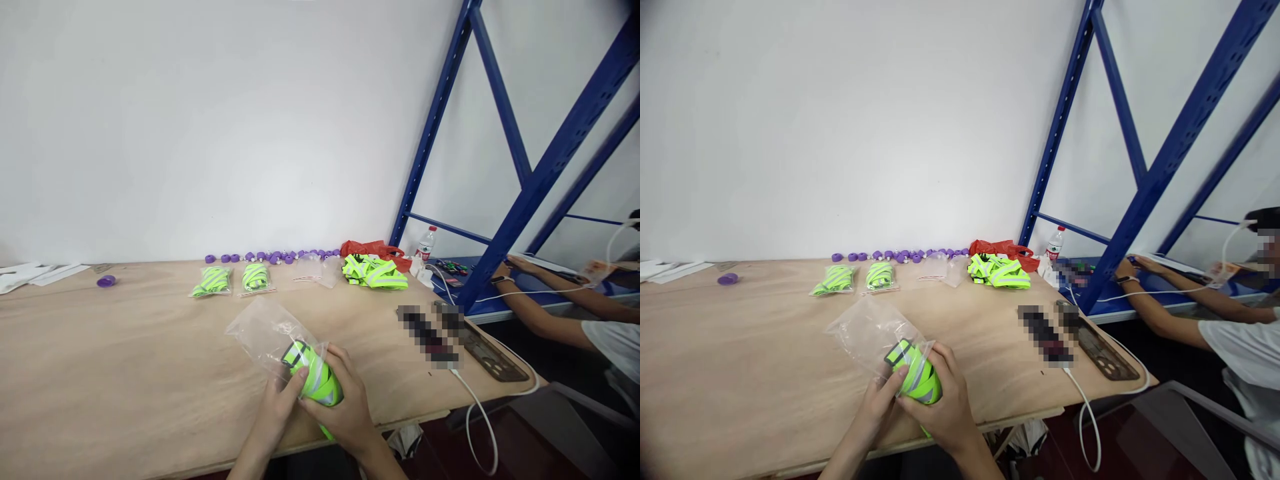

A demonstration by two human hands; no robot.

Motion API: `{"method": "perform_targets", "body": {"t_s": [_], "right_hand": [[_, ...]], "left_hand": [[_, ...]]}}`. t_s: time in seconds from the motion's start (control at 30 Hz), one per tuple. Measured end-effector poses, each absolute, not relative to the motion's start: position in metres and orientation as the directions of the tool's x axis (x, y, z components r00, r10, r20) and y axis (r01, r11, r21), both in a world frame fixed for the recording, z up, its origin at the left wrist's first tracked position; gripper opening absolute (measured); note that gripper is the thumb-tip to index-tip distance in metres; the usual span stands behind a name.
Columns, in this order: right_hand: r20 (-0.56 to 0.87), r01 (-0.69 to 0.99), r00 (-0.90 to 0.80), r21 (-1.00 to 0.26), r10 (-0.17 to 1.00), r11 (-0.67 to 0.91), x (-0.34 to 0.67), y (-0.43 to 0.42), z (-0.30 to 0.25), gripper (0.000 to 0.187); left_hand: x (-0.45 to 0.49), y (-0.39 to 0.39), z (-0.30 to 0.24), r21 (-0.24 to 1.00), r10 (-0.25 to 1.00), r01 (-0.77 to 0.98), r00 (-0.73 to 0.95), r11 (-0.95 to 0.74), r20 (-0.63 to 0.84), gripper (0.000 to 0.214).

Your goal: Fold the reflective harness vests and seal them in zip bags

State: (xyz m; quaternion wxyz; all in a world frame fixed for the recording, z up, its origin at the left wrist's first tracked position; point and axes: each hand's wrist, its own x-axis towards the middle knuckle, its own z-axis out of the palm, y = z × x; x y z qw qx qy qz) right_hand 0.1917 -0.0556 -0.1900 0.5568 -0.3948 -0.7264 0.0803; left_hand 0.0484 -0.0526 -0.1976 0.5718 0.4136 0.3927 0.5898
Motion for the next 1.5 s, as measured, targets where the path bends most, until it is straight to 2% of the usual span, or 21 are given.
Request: {"method": "perform_targets", "body": {"t_s": [0.1,0.27,0.33,0.43,0.57,0.7,0.77,0.87,0.97,1.03,1.1,1.2,1.27,1.37,1.5], "right_hand": [[0.740,0.529,-0.097,-0.528,0.666,0.664,0.191,-0.055,-0.193,0.062],[0.724,0.569,-0.141,-0.499,0.675,0.654,0.193,-0.051,-0.195,0.059],[0.726,0.573,-0.161,-0.483,0.668,0.663,0.194,-0.051,-0.194,0.058],[0.736,0.569,-0.195,-0.454,0.649,0.686,0.194,-0.052,-0.193,0.062],[0.720,0.574,-0.211,-0.456,0.662,0.680,0.194,-0.055,-0.193,0.062],[0.643,0.600,-0.151,-0.544,0.751,0.587,0.191,-0.056,-0.190,0.057],[0.607,0.604,-0.088,-0.598,0.790,0.527,0.189,-0.055,-0.188,0.053],[0.588,0.593,-0.073,-0.624,0.806,0.509,0.188,-0.053,-0.182,0.048],[0.585,0.499,-0.183,-0.637,0.790,0.588,0.194,-0.050,-0.178,0.041],[0.569,0.393,-0.223,-0.691,0.792,0.607,0.199,-0.049,-0.180,0.037],[0.521,0.281,-0.123,-0.798,0.845,0.533,0.201,-0.048,-0.187,0.048],[0.314,0.049,0.116,-0.949,0.942,0.310,0.195,-0.050,-0.201,0.067],[0.184,-0.084,0.152,-0.977,0.971,0.198,0.187,-0.053,-0.209,0.065],[0.121,-0.127,0.166,-0.982,0.979,0.142,0.176,-0.058,-0.211,0.055],[0.126,-0.114,0.231,-0.981,0.965,0.155,0.172,-0.060,-0.207,0.052]], "left_hand": [[0.049,-0.055,-0.194,0.936,1.000,-0.351,0.016,-0.010,0.017,0.056],[0.048,-0.057,-0.187,0.951,0.993,-0.291,-0.082,-0.102,0.082,0.054],[0.047,-0.056,-0.190,0.947,0.995,-0.307,-0.068,-0.094,0.077,0.055],[0.048,-0.055,-0.202,0.915,0.999,-0.402,0.035,0.034,-0.022,0.052],[0.052,-0.059,-0.210,0.789,0.984,-0.588,0.134,0.176,-0.120,0.054],[0.057,-0.067,-0.202,0.654,0.939,-0.675,0.265,0.342,-0.218,0.054],[0.060,-0.069,-0.200,0.615,0.930,-0.697,0.294,0.368,-0.222,0.051],[0.063,-0.069,-0.201,0.575,0.950,-0.757,0.229,0.311,-0.212,0.046],[0.064,-0.066,-0.200,0.558,0.968,-0.803,0.088,0.208,-0.233,0.047],[0.064,-0.065,-0.196,0.571,0.970,-0.807,0.010,0.151,-0.243,0.052],[0.065,-0.064,-0.191,0.605,0.973,-0.789,-0.043,0.105,-0.226,0.056],[0.066,-0.063,-0.189,0.682,0.978,-0.731,-0.126,0.020,-0.164,0.060],[0.065,-0.061,-0.192,0.768,0.970,-0.638,-0.214,-0.047,-0.118,0.061],[0.060,-0.058,-0.197,0.892,0.951,-0.436,-0.310,-0.123,-0.021,0.058],[0.052,-0.053,-0.195,0.926,0.945,-0.328,-0.319,-0.185,0.076,0.058]]}}
